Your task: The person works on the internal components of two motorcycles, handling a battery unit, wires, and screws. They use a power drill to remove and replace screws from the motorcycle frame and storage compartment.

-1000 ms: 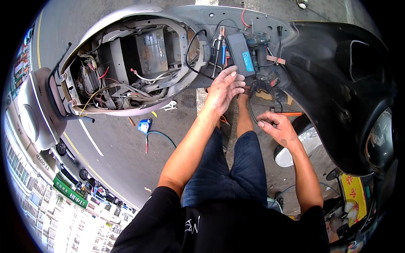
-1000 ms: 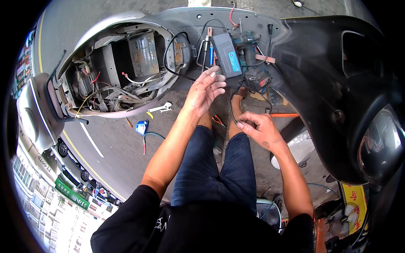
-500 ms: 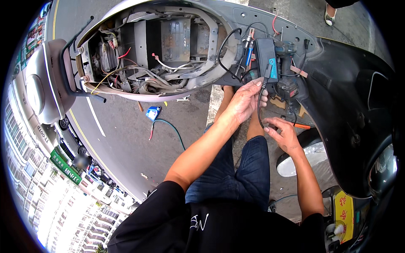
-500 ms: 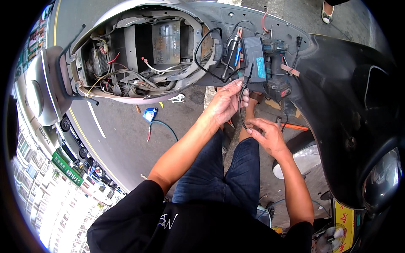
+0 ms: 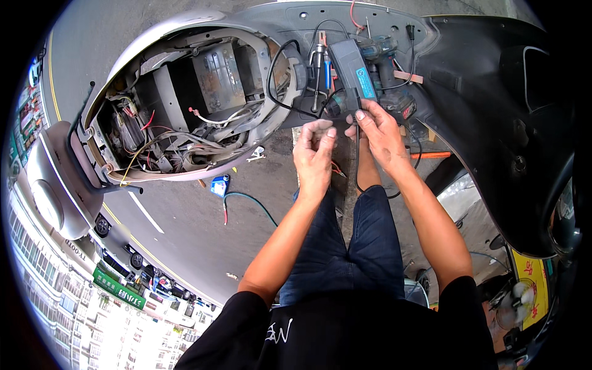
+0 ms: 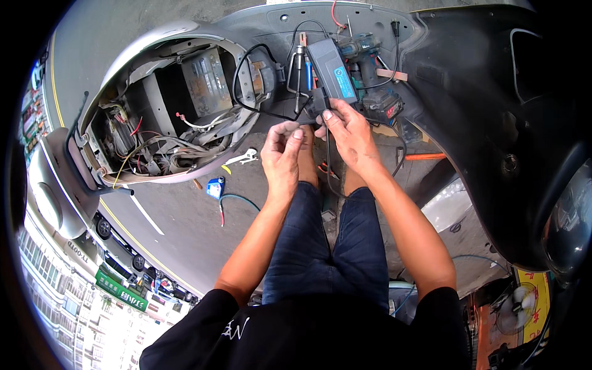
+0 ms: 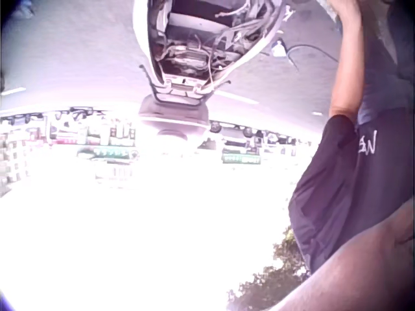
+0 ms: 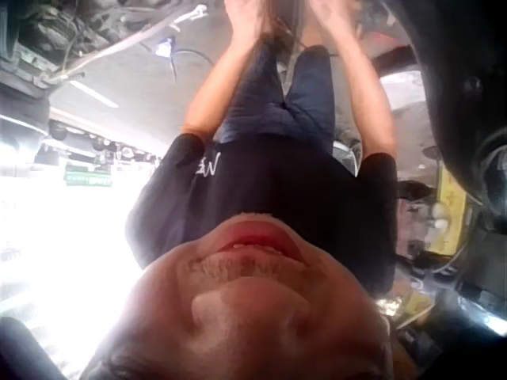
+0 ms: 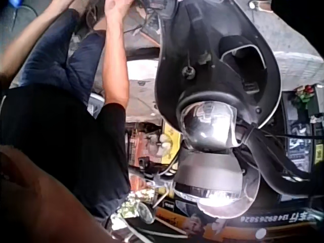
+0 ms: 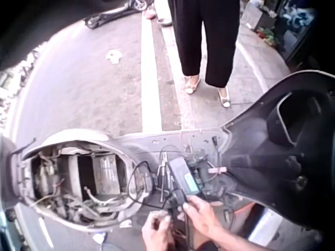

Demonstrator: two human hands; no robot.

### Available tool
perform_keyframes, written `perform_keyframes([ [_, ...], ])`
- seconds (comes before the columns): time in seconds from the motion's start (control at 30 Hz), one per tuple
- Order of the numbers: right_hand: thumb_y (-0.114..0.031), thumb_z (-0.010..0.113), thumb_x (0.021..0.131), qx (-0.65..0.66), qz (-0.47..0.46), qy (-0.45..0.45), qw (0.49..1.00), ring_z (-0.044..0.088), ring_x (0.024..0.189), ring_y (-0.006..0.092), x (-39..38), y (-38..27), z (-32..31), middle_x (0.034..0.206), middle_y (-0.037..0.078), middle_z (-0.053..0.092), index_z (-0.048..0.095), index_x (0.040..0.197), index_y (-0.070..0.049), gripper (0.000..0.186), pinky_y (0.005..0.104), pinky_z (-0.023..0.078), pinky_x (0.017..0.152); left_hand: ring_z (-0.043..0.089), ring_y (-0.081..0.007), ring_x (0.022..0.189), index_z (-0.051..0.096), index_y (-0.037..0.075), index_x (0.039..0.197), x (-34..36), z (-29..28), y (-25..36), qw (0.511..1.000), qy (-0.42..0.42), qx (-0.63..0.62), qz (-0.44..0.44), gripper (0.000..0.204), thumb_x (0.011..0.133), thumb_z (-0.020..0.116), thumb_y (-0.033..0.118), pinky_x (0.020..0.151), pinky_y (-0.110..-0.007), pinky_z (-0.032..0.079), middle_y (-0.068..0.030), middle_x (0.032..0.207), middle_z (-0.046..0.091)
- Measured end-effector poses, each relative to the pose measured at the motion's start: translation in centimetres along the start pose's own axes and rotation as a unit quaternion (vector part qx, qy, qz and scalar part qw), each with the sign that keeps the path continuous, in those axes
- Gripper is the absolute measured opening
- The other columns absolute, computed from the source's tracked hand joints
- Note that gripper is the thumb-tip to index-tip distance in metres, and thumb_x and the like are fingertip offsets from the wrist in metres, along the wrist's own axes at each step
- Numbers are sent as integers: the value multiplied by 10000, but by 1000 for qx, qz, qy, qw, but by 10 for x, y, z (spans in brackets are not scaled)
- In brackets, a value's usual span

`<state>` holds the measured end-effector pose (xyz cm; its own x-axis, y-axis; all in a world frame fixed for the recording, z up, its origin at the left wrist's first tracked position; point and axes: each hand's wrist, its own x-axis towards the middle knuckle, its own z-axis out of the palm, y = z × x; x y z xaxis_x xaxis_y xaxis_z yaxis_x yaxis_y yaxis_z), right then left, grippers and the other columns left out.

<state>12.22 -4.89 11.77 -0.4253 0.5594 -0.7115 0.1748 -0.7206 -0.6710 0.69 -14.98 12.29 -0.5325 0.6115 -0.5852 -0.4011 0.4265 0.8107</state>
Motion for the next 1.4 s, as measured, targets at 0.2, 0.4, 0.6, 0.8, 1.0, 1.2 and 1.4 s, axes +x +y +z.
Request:
perform_keyframes([
  [0.2,-252,550,935,-179,-66,-49,980,445,641,56,68,3,-2,842,-1,549,539,1205,2,371,215,394,593,633,-172,891,328,-16,1390,3,-48,74,980,141,83,111,553,924,592,121,677,-250,536,-158,1259,490],
  [0.4,-278,592,918,-160,-49,-51,985,555,851,99,62,-58,-4,921,50,647,578,1162,32,395,251,446,787,610,-163,961,355,-3,1395,26,4,68,914,25,293,279,575,898,628,89,844,-280,490,-136,1280,491],
  [0.6,-316,592,921,-146,-96,-38,984,562,819,97,53,-72,0,917,46,644,579,1171,7,408,266,462,750,597,-105,806,357,26,1399,13,-29,55,953,87,160,242,585,895,644,111,726,-228,507,-167,1259,512],
  [0.8,-341,515,958,-271,-156,-186,931,520,700,115,127,-68,56,918,47,670,511,1215,-4,424,281,460,682,557,-87,697,547,3,1226,33,-61,67,958,97,241,122,364,892,649,104,591,-194,448,-67,960,622],
  [1.0,-318,529,953,-320,-80,-244,912,542,726,107,113,-60,4,884,49,683,528,1215,-9,405,270,435,624,585,-106,741,609,-19,1118,-3,-9,37,942,-187,257,105,238,932,594,128,634,-237,462,-67,900,629],
  [1.2,-260,563,922,-386,-4,-140,912,658,907,208,103,-39,-39,907,137,703,554,1215,23,408,342,480,816,627,-240,986,489,31,1224,50,27,2,849,-12,-494,-184,359,965,531,277,832,-385,539,-150,1222,582],
  [1.4,-289,578,923,-312,30,-162,936,615,881,157,98,-43,-30,945,95,678,545,1238,27,447,299,481,774,639,-181,921,634,90,1022,55,41,0,757,1,-617,-216,238,961,533,296,812,-369,511,-55,1021,684],
])
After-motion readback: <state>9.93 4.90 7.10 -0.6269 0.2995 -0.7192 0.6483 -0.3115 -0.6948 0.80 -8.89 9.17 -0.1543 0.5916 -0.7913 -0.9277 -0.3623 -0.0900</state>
